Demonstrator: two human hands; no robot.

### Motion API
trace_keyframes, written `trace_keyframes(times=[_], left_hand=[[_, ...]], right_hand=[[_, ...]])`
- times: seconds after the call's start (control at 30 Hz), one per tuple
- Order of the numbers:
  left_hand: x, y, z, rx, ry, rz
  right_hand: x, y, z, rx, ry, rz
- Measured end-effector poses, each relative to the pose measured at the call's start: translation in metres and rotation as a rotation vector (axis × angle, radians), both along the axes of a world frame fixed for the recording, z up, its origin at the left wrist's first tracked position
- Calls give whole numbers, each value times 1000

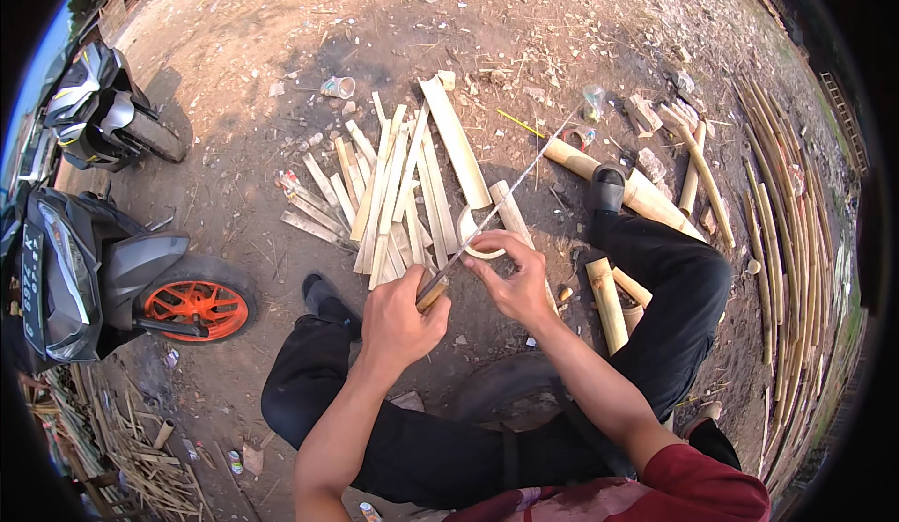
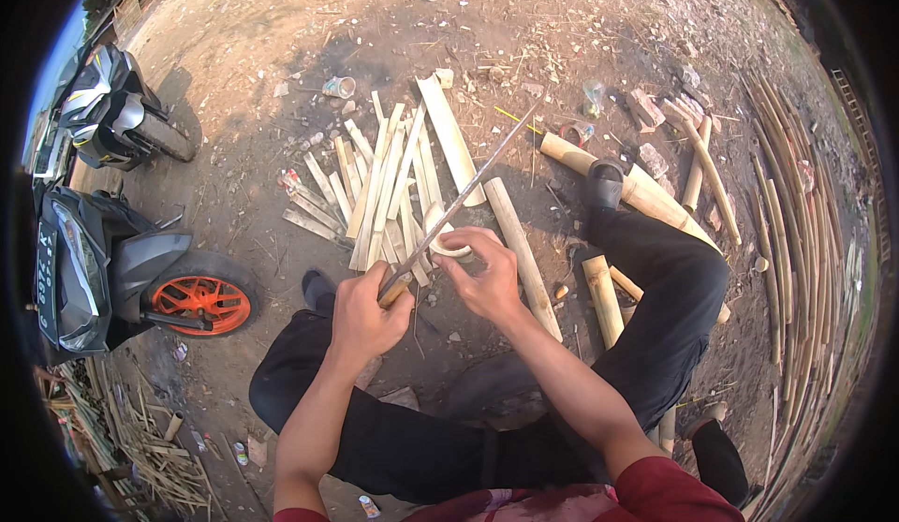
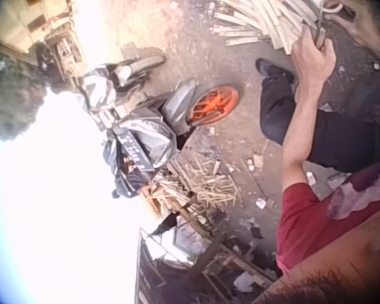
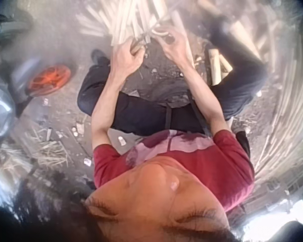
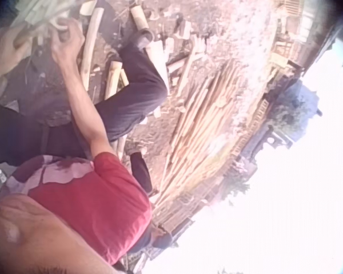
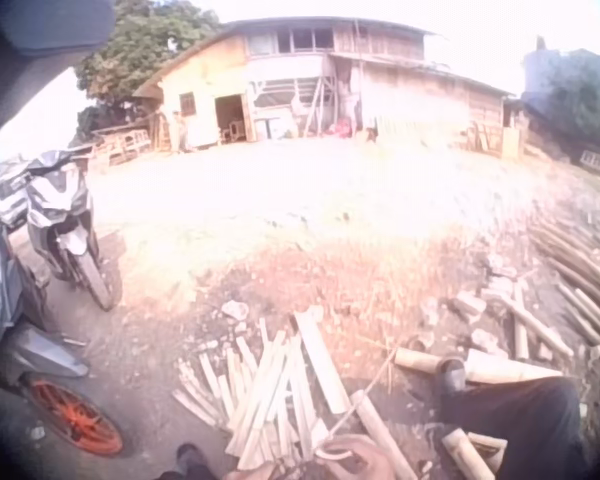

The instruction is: The person splits several bamboo stalks using a cleaver and a piece of bamboo as a mallet. The person repeatedly positions a stalk, strikes the back of the cleaver to drive it through, and pries the split sections apart by hand.

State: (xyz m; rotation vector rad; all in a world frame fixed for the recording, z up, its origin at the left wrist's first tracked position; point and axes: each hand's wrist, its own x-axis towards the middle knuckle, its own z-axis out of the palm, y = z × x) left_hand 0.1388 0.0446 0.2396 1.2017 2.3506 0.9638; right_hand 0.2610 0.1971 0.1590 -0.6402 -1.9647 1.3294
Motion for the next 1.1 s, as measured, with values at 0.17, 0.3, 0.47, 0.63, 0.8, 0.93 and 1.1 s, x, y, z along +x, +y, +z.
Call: trace_keyframes(times=[0.17,0.3,0.47,0.63,0.8,0.93,1.1], left_hand=[[2,-2,-3,-19,84,-40],[3,-1,3,-69,107,-76],[5,0,10,-124,100,-87],[9,2,6,-112,38,-50],[9,6,20,-153,14,-33],[4,3,15,-185,32,-50],[-9,10,16,-232,13,-25]], right_hand=[[5,-2,-1,-14,-19,-11],[9,2,-1,-36,-13,8],[16,9,-2,-33,-14,74],[14,10,-4,-33,-5,86],[16,13,-3,-23,-11,116],[16,16,-4,-53,-25,169],[24,60,-29,-380,85,178]])
